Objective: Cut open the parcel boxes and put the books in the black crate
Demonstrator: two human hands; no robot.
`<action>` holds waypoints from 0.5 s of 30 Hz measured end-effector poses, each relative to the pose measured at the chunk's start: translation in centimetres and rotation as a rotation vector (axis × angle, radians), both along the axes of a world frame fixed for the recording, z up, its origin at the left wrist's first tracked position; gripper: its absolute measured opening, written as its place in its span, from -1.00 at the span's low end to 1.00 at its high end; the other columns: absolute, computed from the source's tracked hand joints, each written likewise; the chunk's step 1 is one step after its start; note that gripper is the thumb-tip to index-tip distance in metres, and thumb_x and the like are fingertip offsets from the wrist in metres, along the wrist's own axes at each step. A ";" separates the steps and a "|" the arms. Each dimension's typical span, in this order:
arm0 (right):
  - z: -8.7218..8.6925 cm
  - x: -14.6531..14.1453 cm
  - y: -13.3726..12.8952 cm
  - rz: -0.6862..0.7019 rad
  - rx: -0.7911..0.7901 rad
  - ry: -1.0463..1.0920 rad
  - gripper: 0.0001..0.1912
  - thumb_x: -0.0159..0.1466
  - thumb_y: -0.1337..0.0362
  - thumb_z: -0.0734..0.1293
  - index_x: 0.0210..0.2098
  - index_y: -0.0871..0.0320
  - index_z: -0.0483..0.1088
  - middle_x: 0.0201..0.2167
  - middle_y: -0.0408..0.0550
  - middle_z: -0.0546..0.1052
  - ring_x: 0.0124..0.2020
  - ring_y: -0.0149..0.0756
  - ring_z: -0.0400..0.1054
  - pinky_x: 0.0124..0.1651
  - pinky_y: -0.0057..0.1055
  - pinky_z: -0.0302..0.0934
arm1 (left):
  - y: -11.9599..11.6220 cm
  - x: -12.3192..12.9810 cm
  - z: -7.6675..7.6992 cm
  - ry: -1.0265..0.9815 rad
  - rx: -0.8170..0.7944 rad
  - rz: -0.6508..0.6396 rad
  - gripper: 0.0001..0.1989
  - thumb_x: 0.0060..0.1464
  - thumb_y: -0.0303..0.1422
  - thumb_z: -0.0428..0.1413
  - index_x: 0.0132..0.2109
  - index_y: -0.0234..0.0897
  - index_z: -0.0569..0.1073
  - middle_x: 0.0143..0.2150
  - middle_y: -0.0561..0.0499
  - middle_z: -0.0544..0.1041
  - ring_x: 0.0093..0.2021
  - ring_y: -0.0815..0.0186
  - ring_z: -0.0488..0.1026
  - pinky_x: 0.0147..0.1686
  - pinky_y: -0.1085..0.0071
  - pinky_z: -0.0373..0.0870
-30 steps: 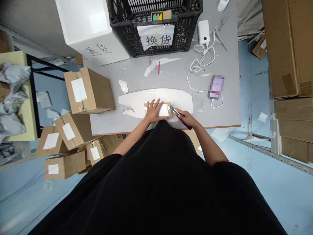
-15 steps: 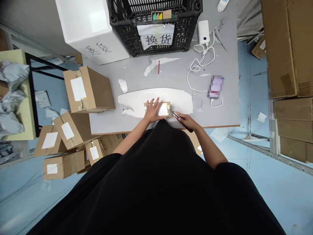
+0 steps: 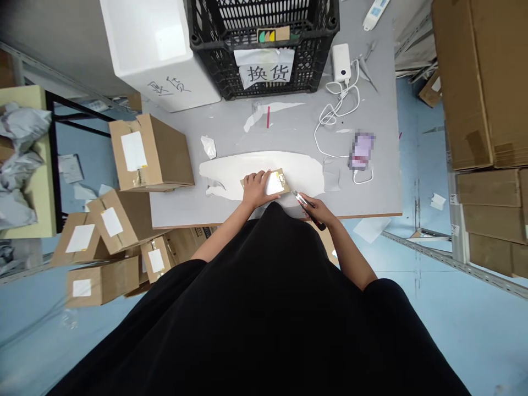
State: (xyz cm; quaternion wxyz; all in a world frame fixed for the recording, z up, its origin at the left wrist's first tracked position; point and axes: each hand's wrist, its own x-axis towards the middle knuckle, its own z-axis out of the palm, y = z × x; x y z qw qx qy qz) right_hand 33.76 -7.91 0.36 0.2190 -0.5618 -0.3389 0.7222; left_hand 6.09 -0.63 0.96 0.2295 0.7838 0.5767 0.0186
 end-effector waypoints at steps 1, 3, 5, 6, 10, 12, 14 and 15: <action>-0.1 -0.4 -0.1 -0.008 -0.011 0.002 -0.27 0.24 0.19 0.41 0.38 0.07 0.24 -0.48 -0.25 0.48 -0.56 -0.45 0.30 -0.52 -0.50 0.27 | -0.1 0.1 0.1 0.006 -0.005 0.030 0.09 -0.05 0.26 0.15 0.47 -0.24 0.08 0.38 -0.28 0.25 0.30 -0.25 0.17 0.32 -0.12 -0.05; -0.4 -1.3 -0.2 -0.020 -0.028 0.008 -0.29 0.25 0.20 0.39 0.37 0.07 0.24 -0.50 -0.26 0.47 -0.57 -0.46 0.29 -0.52 -0.50 0.27 | -0.1 0.0 0.3 0.011 -0.019 0.052 0.08 -0.02 0.28 0.11 0.47 -0.24 0.07 0.36 -0.30 0.27 0.28 -0.26 0.18 0.26 -0.11 0.05; -0.9 -2.2 -0.3 -0.048 -0.038 0.014 -0.28 0.27 0.19 0.38 0.39 0.06 0.20 -0.48 -0.26 0.49 -0.57 -0.45 0.31 -0.53 -0.50 0.28 | 0.1 -0.5 0.4 0.013 -0.033 0.041 0.03 0.03 0.24 0.10 0.47 -0.22 0.07 0.34 -0.28 0.29 0.26 -0.23 0.21 0.22 -0.08 0.11; -1.1 -2.5 -0.3 -0.070 -0.039 0.012 -0.27 0.27 0.19 0.38 0.39 0.05 0.18 -0.46 -0.25 0.50 -0.56 -0.44 0.33 -0.53 -0.49 0.29 | 0.3 -0.9 0.5 0.016 -0.045 0.038 -0.02 0.06 0.20 0.09 0.47 -0.20 0.07 0.33 -0.27 0.31 0.25 -0.21 0.23 0.20 -0.06 0.15; -1.9 -2.1 -0.3 -0.239 -0.021 -0.019 -0.40 0.26 0.15 0.40 0.26 0.07 0.31 -0.36 -0.17 0.57 -0.48 -0.40 0.43 -0.47 -0.46 0.37 | 0.9 -3.1 0.6 0.047 -0.104 0.105 -0.22 0.19 0.05 0.03 0.43 -0.23 0.15 0.21 -0.24 0.43 0.17 -0.12 0.35 0.10 0.05 0.29; -2.1 -1.9 0.1 -0.359 -0.027 -0.064 -0.63 0.27 0.12 0.41 0.00 0.15 0.43 -0.34 -0.10 0.58 -0.47 -0.40 0.45 -0.45 -0.46 0.40 | 1.1 -3.9 0.6 0.055 -0.133 0.139 -0.30 0.20 0.07 0.00 0.34 -0.24 0.29 0.12 -0.23 0.49 0.11 -0.10 0.41 0.07 0.07 0.33; -2.3 -2.5 1.0 -0.463 -0.055 -0.117 -0.75 0.26 0.12 0.42 -0.22 0.18 0.42 -0.35 -0.04 0.58 -0.44 -0.38 0.48 -0.46 -0.49 0.40 | 1.2 -4.4 0.5 0.056 -0.151 0.153 -0.35 0.18 0.12 0.00 0.23 -0.22 0.41 0.05 -0.22 0.53 0.06 -0.10 0.45 0.04 0.07 0.36; -2.3 -3.2 1.6 -0.503 -0.072 -0.126 -0.77 0.25 0.15 0.44 -0.27 0.18 0.39 -0.35 -0.02 0.58 -0.40 -0.36 0.51 -0.46 -0.51 0.40 | 1.3 -4.4 0.4 0.054 -0.153 0.160 -0.35 0.17 0.14 0.00 0.19 -0.21 0.44 0.03 -0.22 0.54 0.05 -0.10 0.46 0.03 0.08 0.37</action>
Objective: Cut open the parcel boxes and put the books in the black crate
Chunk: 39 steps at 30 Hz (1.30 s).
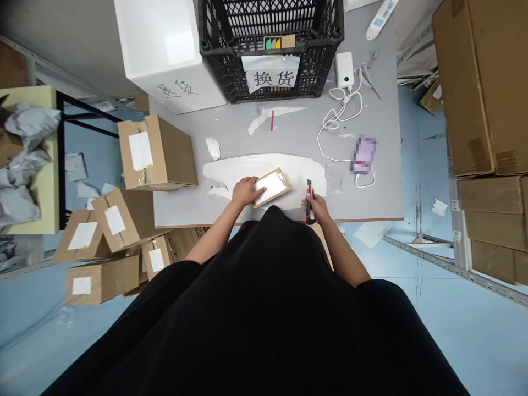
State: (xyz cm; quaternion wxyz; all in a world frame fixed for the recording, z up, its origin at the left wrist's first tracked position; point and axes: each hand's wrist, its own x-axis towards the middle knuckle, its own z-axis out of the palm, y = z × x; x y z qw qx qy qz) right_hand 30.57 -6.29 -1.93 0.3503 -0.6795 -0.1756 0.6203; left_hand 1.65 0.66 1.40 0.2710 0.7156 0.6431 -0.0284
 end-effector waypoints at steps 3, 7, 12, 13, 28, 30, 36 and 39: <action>0.0 -3.3 1.7 -0.079 -0.023 0.081 -0.77 0.20 0.27 0.48 -0.27 0.15 0.35 -0.30 -0.03 0.59 -0.29 -0.31 0.56 -0.44 -0.55 0.41 | 0.2 0.0 -0.1 -0.042 -0.032 0.022 -0.38 0.16 0.13 0.01 0.18 -0.17 0.46 0.03 -0.18 0.57 0.02 -0.07 0.50 -0.03 0.11 0.42; 0.0 -7.1 2.6 -0.154 -0.026 0.153 -0.70 0.16 0.24 0.52 -0.23 0.11 0.35 -0.23 -0.06 0.59 -0.22 -0.30 0.57 -0.38 -0.53 0.46 | 0.7 0.0 -0.3 -0.109 -0.104 0.056 -0.44 0.21 0.05 -0.03 0.21 -0.11 0.44 0.05 -0.11 0.60 0.02 -0.04 0.52 -0.08 0.15 0.44; -0.2 -8.0 2.7 -0.208 -0.013 0.155 -0.73 0.14 0.28 0.52 -0.24 0.10 0.38 -0.29 -0.13 0.57 -0.27 -0.37 0.52 -0.41 -0.56 0.42 | 1.1 -0.4 -1.1 -0.178 -0.126 0.114 -0.53 0.26 -0.09 -0.07 0.20 -0.07 0.48 0.03 -0.02 0.63 0.05 -0.01 0.53 -0.02 0.14 0.44; -0.3 -8.0 3.0 -0.224 -0.011 0.149 -0.75 0.15 0.29 0.50 -0.24 0.11 0.39 -0.31 -0.14 0.56 -0.31 -0.40 0.50 -0.41 -0.56 0.41 | 1.0 -0.5 -1.4 -0.222 -0.127 0.138 -0.55 0.27 -0.12 -0.08 0.18 -0.06 0.51 0.04 0.01 0.63 0.06 0.01 0.53 0.00 0.15 0.43; -3.1 -8.2 4.0 -0.093 0.046 -0.023 -0.66 0.12 0.08 0.48 -0.22 0.08 0.38 -0.32 -0.16 0.57 -0.27 -0.31 0.47 -0.17 -0.35 0.43 | -3.3 0.6 -4.1 -0.824 -0.497 0.667 -0.55 0.34 -0.15 -0.09 0.27 -0.14 0.37 0.19 -0.07 0.54 0.06 0.25 0.53 -0.04 0.32 0.49; -3.3 -7.9 4.4 -0.064 0.077 0.008 -0.66 0.07 0.14 0.50 -0.21 0.09 0.40 -0.30 -0.15 0.58 -0.25 -0.30 0.46 -0.15 -0.34 0.42 | -3.6 0.7 -4.2 -0.883 -0.523 0.731 -0.56 0.33 -0.16 -0.07 0.26 -0.14 0.36 0.16 -0.10 0.55 0.04 0.26 0.54 -0.07 0.35 0.48; -3.4 -6.6 3.6 -0.058 0.023 -0.011 -0.67 0.01 0.19 0.50 -0.28 0.09 0.37 -0.36 -0.17 0.54 -0.33 -0.30 0.44 -0.24 -0.31 0.42 | -4.1 0.5 -4.6 -0.946 -0.566 0.794 -0.59 0.24 -0.18 0.08 0.19 -0.15 0.41 0.11 -0.12 0.53 0.00 0.25 0.52 -0.09 0.37 0.45; -3.6 -6.0 2.3 -0.016 0.016 0.009 -0.60 -0.05 0.17 0.52 -0.24 0.08 0.38 -0.42 -0.22 0.50 -0.39 -0.32 0.41 -0.31 -0.35 0.39 | -4.0 0.4 -4.5 -0.943 -0.569 0.792 -0.56 0.23 -0.14 0.08 0.20 -0.15 0.42 0.11 -0.13 0.53 0.01 0.24 0.51 -0.08 0.35 0.45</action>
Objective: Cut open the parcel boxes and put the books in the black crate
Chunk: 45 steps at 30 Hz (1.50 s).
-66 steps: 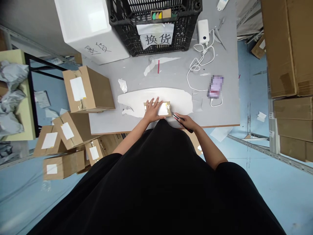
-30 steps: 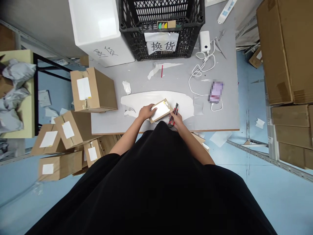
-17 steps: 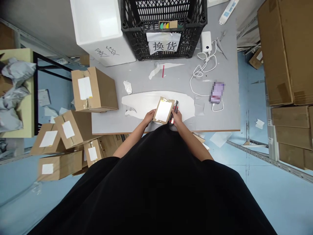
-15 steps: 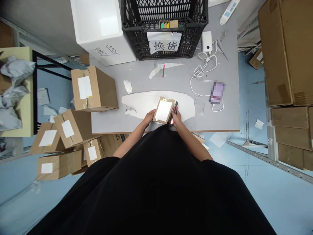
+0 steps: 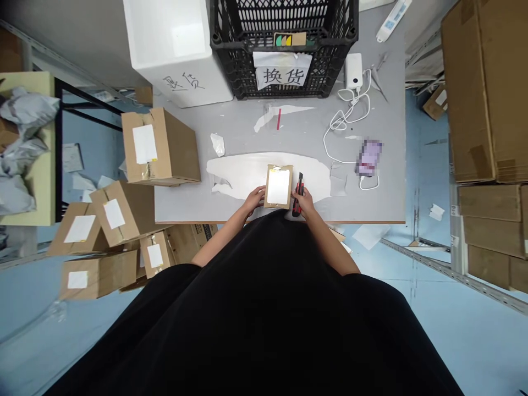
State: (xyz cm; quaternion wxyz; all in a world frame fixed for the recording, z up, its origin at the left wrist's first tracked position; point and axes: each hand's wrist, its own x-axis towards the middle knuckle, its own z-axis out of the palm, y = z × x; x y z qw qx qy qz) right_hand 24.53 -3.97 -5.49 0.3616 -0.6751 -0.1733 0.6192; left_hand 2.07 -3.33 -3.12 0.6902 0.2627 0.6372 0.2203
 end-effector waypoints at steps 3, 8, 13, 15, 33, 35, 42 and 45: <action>0.0 0.3 -0.5 0.092 0.016 -0.015 -0.53 -0.08 0.16 0.52 -0.18 0.08 0.42 -0.40 -0.22 0.50 -0.38 -0.31 0.40 -0.28 -0.33 0.38 | 0.0 0.1 0.3 -0.016 0.008 -0.013 -0.51 0.22 -0.10 0.11 0.24 -0.14 0.39 0.12 -0.14 0.52 0.03 0.22 0.51 -0.04 0.33 0.46; 0.6 0.1 1.5 0.180 0.139 -0.083 -0.51 -0.01 0.02 0.49 -0.15 0.09 0.40 -0.22 -0.13 0.55 -0.18 -0.26 0.43 -0.08 -0.31 0.36 | 0.0 0.3 0.9 -0.065 0.066 0.034 -0.45 0.23 -0.03 0.12 0.29 -0.05 0.29 0.16 -0.11 0.49 0.05 0.22 0.52 -0.02 0.30 0.50; 1.1 0.3 4.8 0.335 0.211 -0.110 -0.59 0.04 0.06 0.45 -0.18 0.12 0.39 -0.21 -0.09 0.56 -0.18 -0.26 0.41 -0.05 -0.31 0.32 | -1.1 0.1 0.9 -0.109 0.073 0.109 -0.22 0.19 -0.05 0.19 0.42 0.01 0.01 0.08 -0.11 0.52 0.01 0.24 0.55 -0.01 0.25 0.53; 0.8 0.5 5.7 0.415 0.218 -0.132 -0.66 0.07 0.11 0.44 -0.21 0.13 0.41 -0.23 -0.10 0.56 -0.20 -0.27 0.41 -0.03 -0.30 0.31 | -1.7 0.0 0.6 -0.112 0.073 0.101 -0.03 0.16 -0.11 0.24 0.48 0.02 -0.20 0.01 -0.10 0.56 0.00 0.24 0.56 0.02 0.22 0.52; 1.9 -1.9 -0.2 0.037 -0.089 0.007 -0.80 0.16 0.31 0.41 -0.23 0.13 0.36 -0.42 -0.12 0.53 -0.41 -0.35 0.45 -0.40 -0.46 0.35 | 6.3 -2.5 -0.8 0.047 0.179 0.133 -0.57 0.30 -0.21 -0.18 0.13 -0.11 0.47 0.27 0.02 0.45 0.35 0.24 0.30 0.21 0.27 0.37; 1.8 -1.8 0.5 0.059 -0.070 -0.091 -0.77 0.16 0.24 0.42 -0.21 0.10 0.35 -0.44 -0.16 0.51 -0.42 -0.35 0.43 -0.37 -0.43 0.37 | 5.7 -2.3 -0.2 0.034 0.191 0.150 -0.60 0.29 -0.20 -0.15 0.12 -0.09 0.46 0.27 0.04 0.45 0.35 0.27 0.30 0.19 0.30 0.38; 1.1 -0.5 2.7 0.207 0.039 -0.478 -0.73 0.24 0.08 0.32 -0.12 0.05 0.32 -0.18 -0.03 0.53 -0.09 -0.16 0.43 -0.06 -0.25 0.38 | 0.5 -1.4 1.2 0.006 0.157 0.287 -0.63 0.30 -0.22 -0.14 0.15 -0.03 0.38 0.31 0.09 0.39 0.33 0.35 0.30 0.17 0.40 0.37; 0.9 0.0 3.3 0.252 0.071 -0.522 -0.75 0.25 0.11 0.31 -0.14 0.07 0.33 -0.11 0.00 0.52 -0.02 -0.12 0.41 0.05 -0.20 0.32 | -1.6 -0.9 1.0 0.016 0.130 0.276 -0.63 0.29 -0.24 -0.13 0.18 0.00 0.34 0.30 0.09 0.39 0.30 0.37 0.33 0.14 0.42 0.40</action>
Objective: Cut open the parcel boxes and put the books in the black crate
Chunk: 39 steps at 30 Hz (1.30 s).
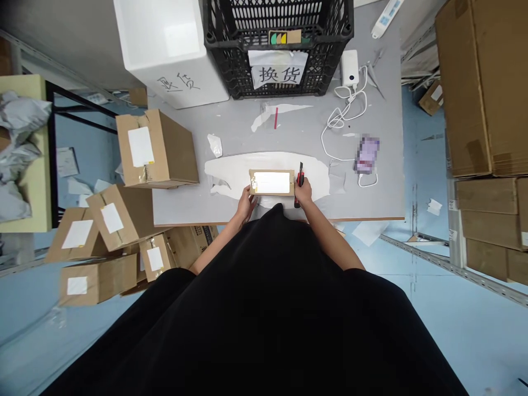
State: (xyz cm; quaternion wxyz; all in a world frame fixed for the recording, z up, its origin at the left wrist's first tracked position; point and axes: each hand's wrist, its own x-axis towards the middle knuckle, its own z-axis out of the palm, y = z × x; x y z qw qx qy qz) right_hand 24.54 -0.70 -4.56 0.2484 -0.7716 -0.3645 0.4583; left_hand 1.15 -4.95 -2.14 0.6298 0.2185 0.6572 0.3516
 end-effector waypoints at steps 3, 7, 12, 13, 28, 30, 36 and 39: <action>-0.1 0.2 0.3 0.038 -0.004 0.018 -0.77 0.25 0.10 0.33 -0.18 0.09 0.34 -0.13 0.02 0.53 -0.04 -0.13 0.41 0.06 -0.20 0.30 | -1.1 -0.1 -0.5 0.005 -0.019 -0.009 -0.62 0.27 -0.27 -0.13 0.18 -0.02 0.32 0.30 0.06 0.39 0.28 0.38 0.35 0.12 0.42 0.41; 0.1 0.5 0.5 -0.004 -0.013 0.119 -0.74 0.29 0.03 0.31 -0.23 0.11 0.34 -0.18 0.03 0.55 -0.11 -0.17 0.44 -0.07 -0.27 0.37 | -0.7 -1.0 -0.9 0.049 -0.008 -0.070 -0.62 0.26 -0.30 -0.12 0.16 -0.10 0.35 0.28 0.01 0.41 0.26 0.31 0.35 0.18 0.31 0.37; 1.4 2.9 -0.6 -0.053 -0.040 0.331 -0.64 0.28 -0.04 0.35 -0.19 0.15 0.36 -0.39 -0.05 0.51 -0.40 -0.26 0.49 -0.39 -0.34 0.40 | 1.3 -2.1 1.0 0.473 0.208 -0.164 -0.55 0.28 -0.20 -0.04 0.27 -0.15 0.28 0.38 -0.11 0.26 0.39 0.17 0.18 0.35 0.18 0.13; 1.9 3.6 -1.1 -0.019 -0.043 0.359 -0.60 0.25 -0.05 0.39 -0.13 0.14 0.37 -0.43 -0.10 0.49 -0.45 -0.26 0.48 -0.42 -0.33 0.41 | 1.8 -2.0 1.7 0.563 0.311 -0.247 -0.49 0.26 -0.14 0.02 0.30 -0.15 0.26 0.41 -0.13 0.20 0.43 0.13 0.09 0.40 0.16 0.03; 4.4 6.5 -0.7 0.262 -0.009 0.472 -0.27 0.18 0.16 0.46 0.32 0.08 0.32 -0.45 -0.17 0.54 -0.56 -0.37 0.38 -0.40 -0.30 0.41 | 6.1 3.5 4.1 0.796 0.417 -1.002 0.10 -0.21 0.05 0.40 0.45 0.09 0.13 0.56 -0.01 -0.15 0.50 -0.30 -0.49 0.32 -0.41 -0.46; 4.3 6.8 -0.3 0.288 0.001 0.478 -0.28 0.18 0.17 0.45 0.33 0.07 0.32 -0.43 -0.17 0.55 -0.56 -0.38 0.37 -0.41 -0.32 0.41 | 5.9 3.3 4.0 0.803 0.391 -1.004 0.08 -0.16 0.07 0.37 0.45 0.13 0.10 0.55 0.00 -0.12 0.50 -0.29 -0.47 0.33 -0.42 -0.40; 4.2 7.7 -0.2 0.361 -0.038 0.509 -0.32 0.18 0.19 0.46 0.29 0.04 0.37 -0.41 -0.19 0.54 -0.56 -0.41 0.37 -0.40 -0.33 0.44 | 5.6 3.3 4.1 0.801 0.363 -1.021 0.08 -0.12 0.08 0.34 0.47 0.11 0.04 0.55 -0.02 -0.11 0.50 -0.29 -0.44 0.33 -0.39 -0.16; 4.1 7.6 -0.2 0.372 -0.029 0.502 -0.33 0.18 0.20 0.46 0.29 0.03 0.38 -0.43 -0.21 0.53 -0.56 -0.40 0.38 -0.39 -0.31 0.46 | 5.7 3.3 4.1 0.816 0.361 -1.025 0.09 -0.13 0.09 0.34 0.47 0.12 0.03 0.55 -0.01 -0.10 0.50 -0.29 -0.43 0.33 -0.37 -0.13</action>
